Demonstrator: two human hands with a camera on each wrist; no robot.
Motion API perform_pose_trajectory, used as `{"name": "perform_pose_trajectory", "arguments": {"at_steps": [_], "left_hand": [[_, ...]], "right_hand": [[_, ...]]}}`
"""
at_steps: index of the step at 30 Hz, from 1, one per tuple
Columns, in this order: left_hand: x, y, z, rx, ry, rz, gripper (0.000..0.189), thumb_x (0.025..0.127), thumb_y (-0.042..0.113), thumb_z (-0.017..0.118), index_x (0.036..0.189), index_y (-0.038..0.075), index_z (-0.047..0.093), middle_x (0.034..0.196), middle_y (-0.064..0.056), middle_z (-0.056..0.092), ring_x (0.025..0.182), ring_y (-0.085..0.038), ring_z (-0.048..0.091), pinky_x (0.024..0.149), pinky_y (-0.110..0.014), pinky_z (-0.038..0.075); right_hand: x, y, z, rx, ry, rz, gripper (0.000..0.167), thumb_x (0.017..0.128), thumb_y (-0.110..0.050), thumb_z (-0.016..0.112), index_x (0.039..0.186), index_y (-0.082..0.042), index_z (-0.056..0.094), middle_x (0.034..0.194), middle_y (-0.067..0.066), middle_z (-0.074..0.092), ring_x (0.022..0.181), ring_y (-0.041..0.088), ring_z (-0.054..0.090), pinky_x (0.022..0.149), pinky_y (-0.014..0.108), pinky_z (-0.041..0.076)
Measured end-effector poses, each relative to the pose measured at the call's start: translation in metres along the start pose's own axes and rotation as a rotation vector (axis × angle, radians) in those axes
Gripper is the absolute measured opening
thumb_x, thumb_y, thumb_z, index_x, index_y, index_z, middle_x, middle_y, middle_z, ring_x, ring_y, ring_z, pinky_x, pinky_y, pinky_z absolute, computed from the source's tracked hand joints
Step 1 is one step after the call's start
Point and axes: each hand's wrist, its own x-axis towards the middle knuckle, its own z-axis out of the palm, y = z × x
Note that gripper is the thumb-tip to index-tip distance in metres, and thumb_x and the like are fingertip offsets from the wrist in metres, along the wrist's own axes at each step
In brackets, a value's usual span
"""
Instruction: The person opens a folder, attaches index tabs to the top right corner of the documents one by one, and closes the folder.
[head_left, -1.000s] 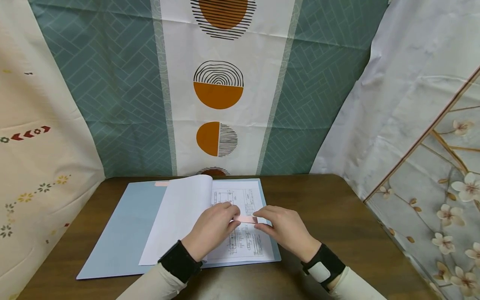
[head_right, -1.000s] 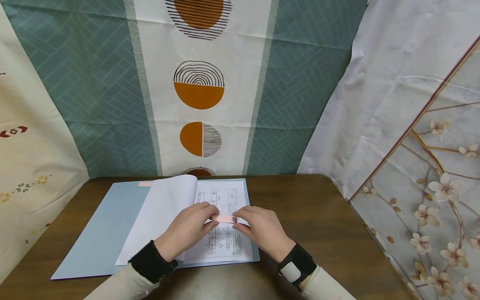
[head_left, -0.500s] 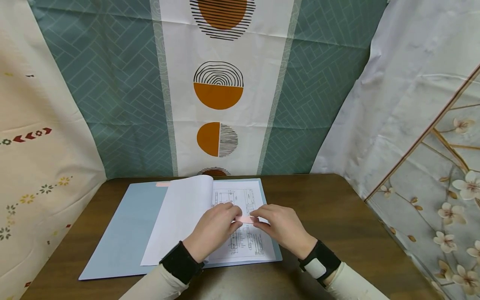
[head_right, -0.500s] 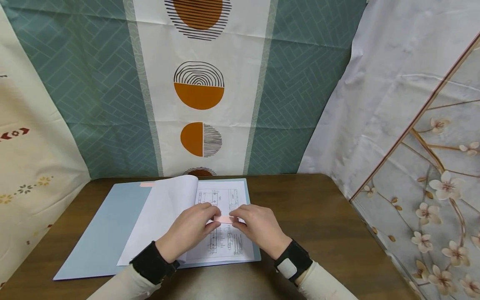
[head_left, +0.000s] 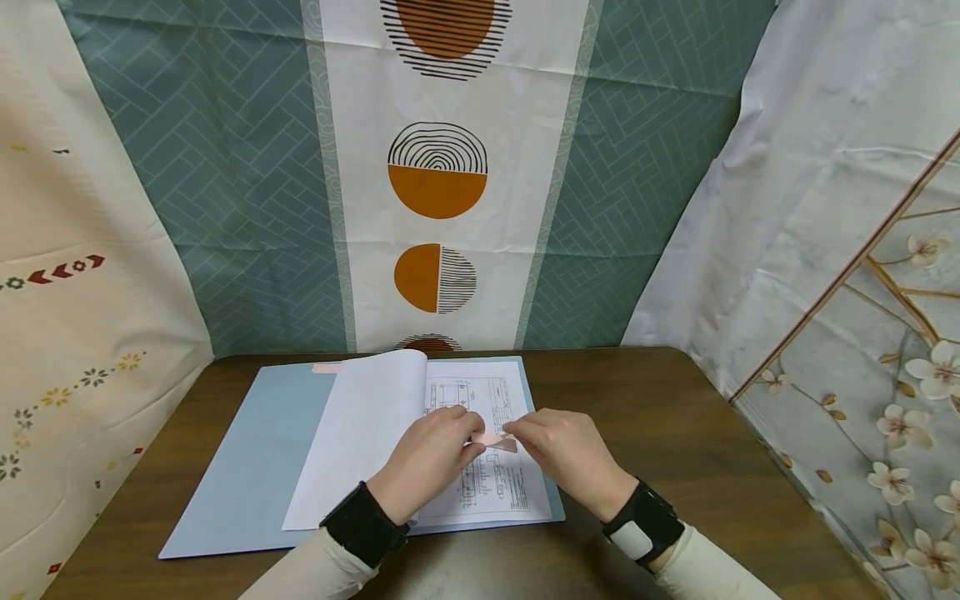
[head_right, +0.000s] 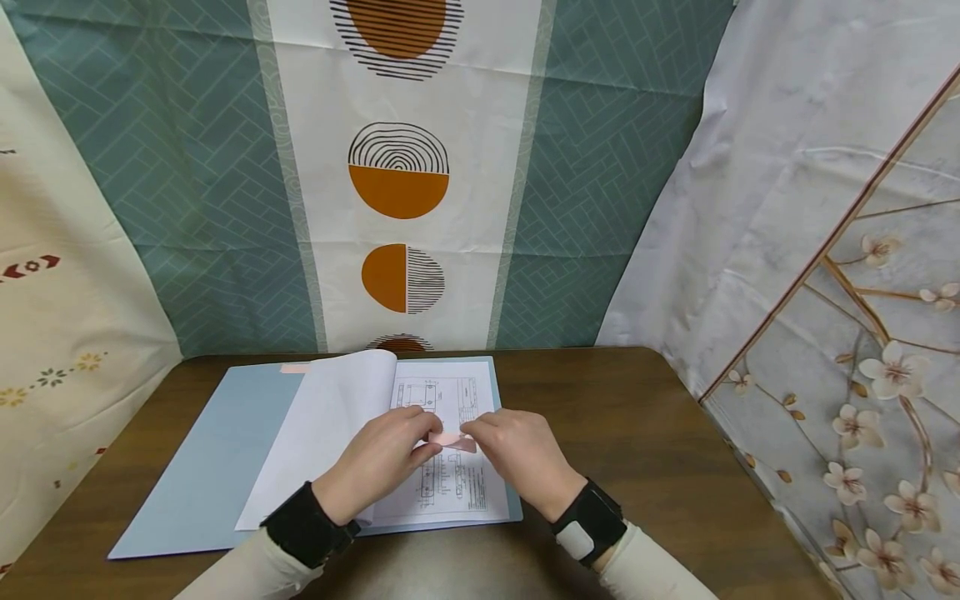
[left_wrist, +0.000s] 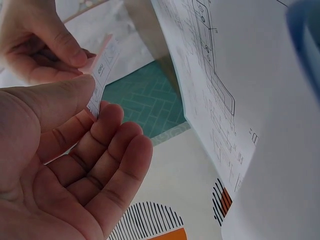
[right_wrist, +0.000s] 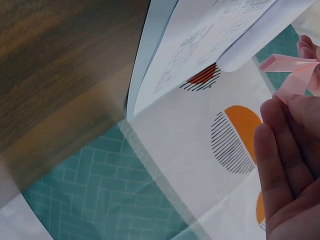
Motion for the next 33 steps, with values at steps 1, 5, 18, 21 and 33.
{"name": "perform_pose_trajectory", "arguments": {"at_steps": [1, 5, 18, 21, 33], "left_hand": [[-0.0002, 0.0002, -0.0001, 0.0, 0.001, 0.002, 0.018, 0.093, 0.019, 0.092, 0.102, 0.012, 0.079, 0.088, 0.003, 0.069, 0.079, -0.012, 0.059, 0.072, -0.031, 0.055], [-0.001, 0.0011, -0.0004, -0.012, 0.009, 0.009, 0.017, 0.093, 0.019, 0.092, 0.101, 0.012, 0.078, 0.086, 0.004, 0.068, 0.077, -0.011, 0.058, 0.07, -0.03, 0.054], [-0.0002, 0.0024, -0.0003, -0.022, -0.009, 0.001, 0.018, 0.092, 0.019, 0.093, 0.101, 0.012, 0.079, 0.086, 0.005, 0.067, 0.077, -0.01, 0.058, 0.071, -0.03, 0.054], [-0.0002, 0.0028, 0.0002, -0.032, -0.016, -0.002, 0.018, 0.092, 0.019, 0.093, 0.1, 0.012, 0.078, 0.085, 0.006, 0.066, 0.076, -0.01, 0.057, 0.071, -0.03, 0.053], [-0.0006, 0.0041, 0.0001, -0.022, -0.016, 0.018, 0.018, 0.093, 0.019, 0.093, 0.1, 0.012, 0.078, 0.086, 0.006, 0.067, 0.077, -0.009, 0.058, 0.071, -0.029, 0.053]], "right_hand": [[0.0003, -0.0001, -0.0003, -0.006, 0.013, -0.008, 0.042, 0.075, 0.0, 0.101, 0.111, -0.016, 0.086, 0.097, -0.005, 0.082, 0.083, 0.01, 0.075, 0.073, 0.03, 0.063], [0.002, -0.001, -0.001, -0.02, 0.046, -0.019, 0.041, 0.075, -0.001, 0.102, 0.109, -0.017, 0.087, 0.093, -0.006, 0.081, 0.079, 0.009, 0.074, 0.069, 0.029, 0.061], [0.0054, -0.0036, -0.0018, -0.041, 0.072, -0.001, 0.033, 0.075, -0.008, 0.103, 0.102, -0.019, 0.087, 0.089, -0.007, 0.081, 0.076, 0.008, 0.074, 0.069, 0.028, 0.061], [0.0062, -0.0041, -0.0016, -0.045, 0.08, 0.0, 0.032, 0.075, -0.009, 0.103, 0.101, -0.019, 0.087, 0.088, -0.008, 0.081, 0.075, 0.007, 0.073, 0.068, 0.028, 0.061], [0.0056, -0.0053, -0.0018, -0.03, 0.057, 0.016, 0.036, 0.075, -0.01, 0.104, 0.105, -0.019, 0.088, 0.095, -0.006, 0.08, 0.085, 0.01, 0.074, 0.076, 0.029, 0.063]]}}
